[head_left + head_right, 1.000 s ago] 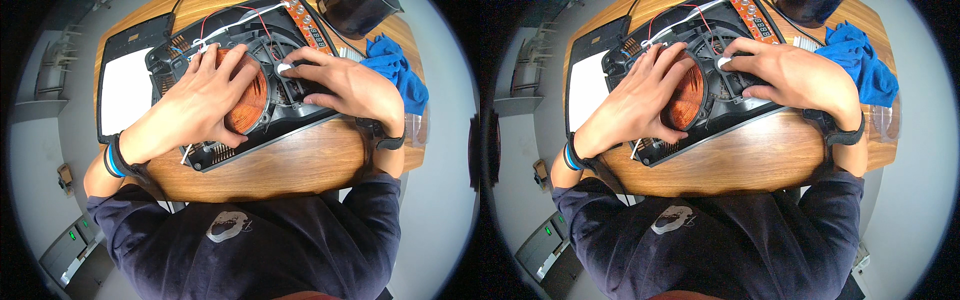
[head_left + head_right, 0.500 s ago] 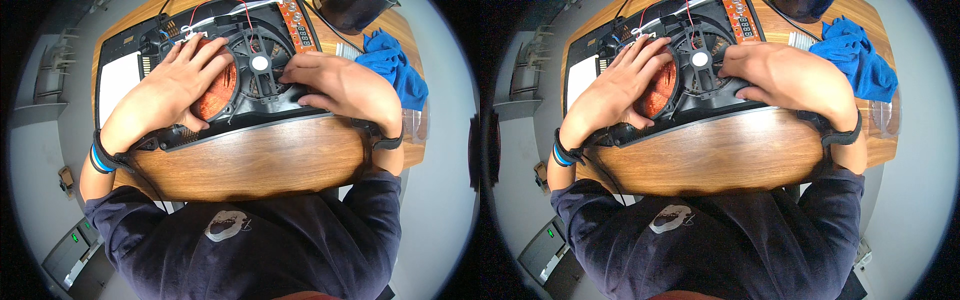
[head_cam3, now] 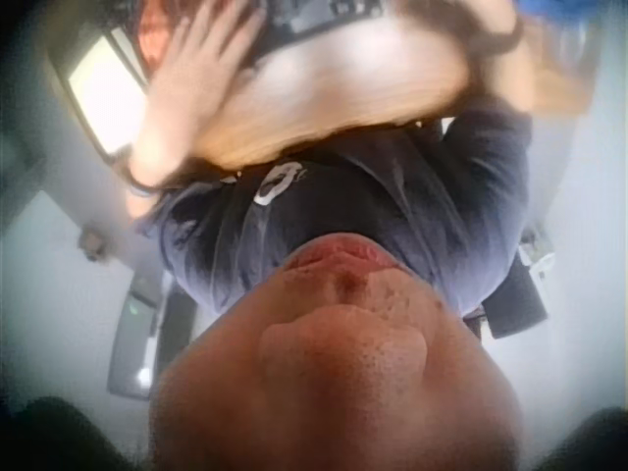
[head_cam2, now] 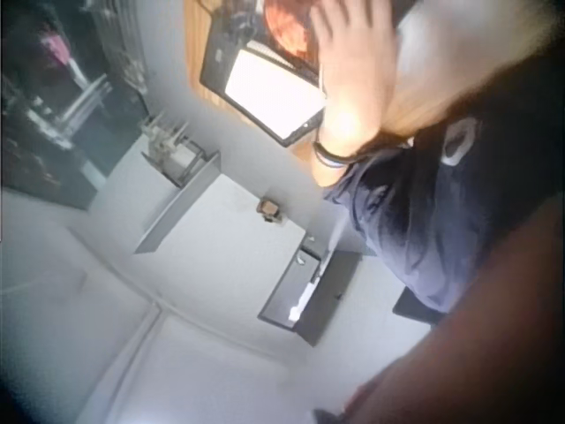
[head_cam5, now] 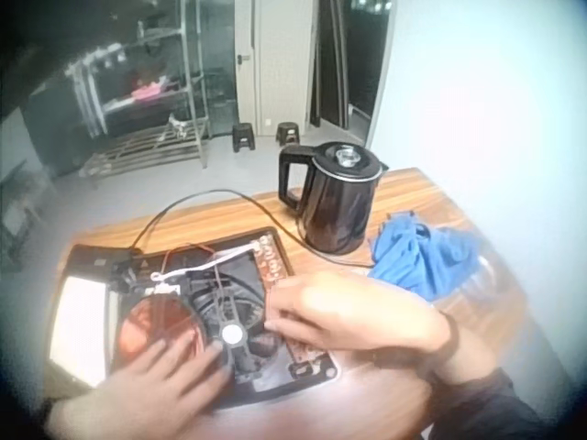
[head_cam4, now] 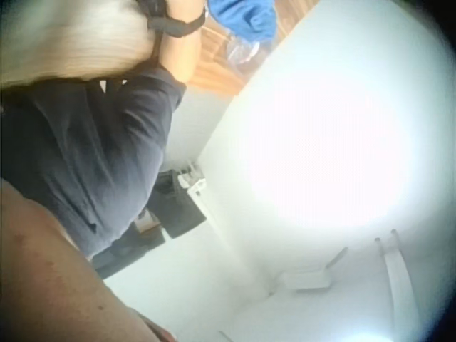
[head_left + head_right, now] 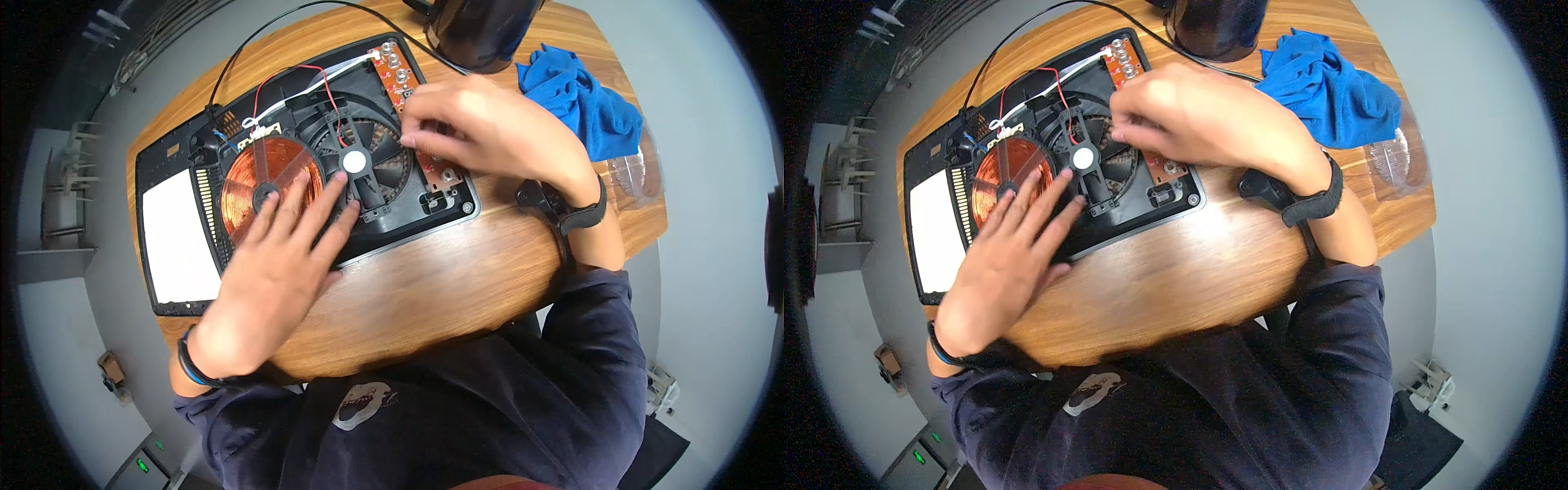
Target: The person assembles an electronic device on a wooden table. They wipe a circuit board with a blue cloth, position a copper coil, connect wires, and use a screwdriver to secure components inside a black plastic housing.
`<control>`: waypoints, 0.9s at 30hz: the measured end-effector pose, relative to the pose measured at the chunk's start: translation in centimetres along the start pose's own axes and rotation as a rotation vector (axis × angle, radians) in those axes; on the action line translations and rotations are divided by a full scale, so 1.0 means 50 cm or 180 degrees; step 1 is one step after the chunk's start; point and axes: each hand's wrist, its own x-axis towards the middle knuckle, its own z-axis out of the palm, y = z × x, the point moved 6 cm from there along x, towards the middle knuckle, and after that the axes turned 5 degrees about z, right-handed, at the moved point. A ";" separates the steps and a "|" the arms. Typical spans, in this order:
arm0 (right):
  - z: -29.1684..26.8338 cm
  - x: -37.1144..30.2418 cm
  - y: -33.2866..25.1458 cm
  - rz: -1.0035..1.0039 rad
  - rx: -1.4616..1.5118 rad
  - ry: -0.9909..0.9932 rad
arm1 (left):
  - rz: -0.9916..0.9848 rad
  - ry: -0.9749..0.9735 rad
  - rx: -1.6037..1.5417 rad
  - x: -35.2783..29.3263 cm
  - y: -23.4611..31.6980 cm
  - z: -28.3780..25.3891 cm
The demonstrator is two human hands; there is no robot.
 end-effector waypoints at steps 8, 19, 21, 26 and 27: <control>-0.066 -0.015 0.113 0.0660 -0.0619 0.0317 | -0.0022 -0.0102 0.0505 0.017 0.029 0.040; -0.107 -0.082 0.160 0.1316 -0.0698 0.1080 | 0.0184 0.0308 0.0442 0.018 0.025 0.043; -0.143 -0.147 0.177 0.1553 -0.1009 0.1291 | 0.0235 0.0356 0.0527 0.016 0.029 0.045; -0.256 -0.370 0.281 0.2350 -0.1978 0.2162 | 0.0286 0.0501 0.0614 0.007 0.028 0.058; -0.268 -0.430 0.309 0.2684 -0.1785 0.2343 | 0.0309 0.0521 0.0635 0.009 0.029 0.057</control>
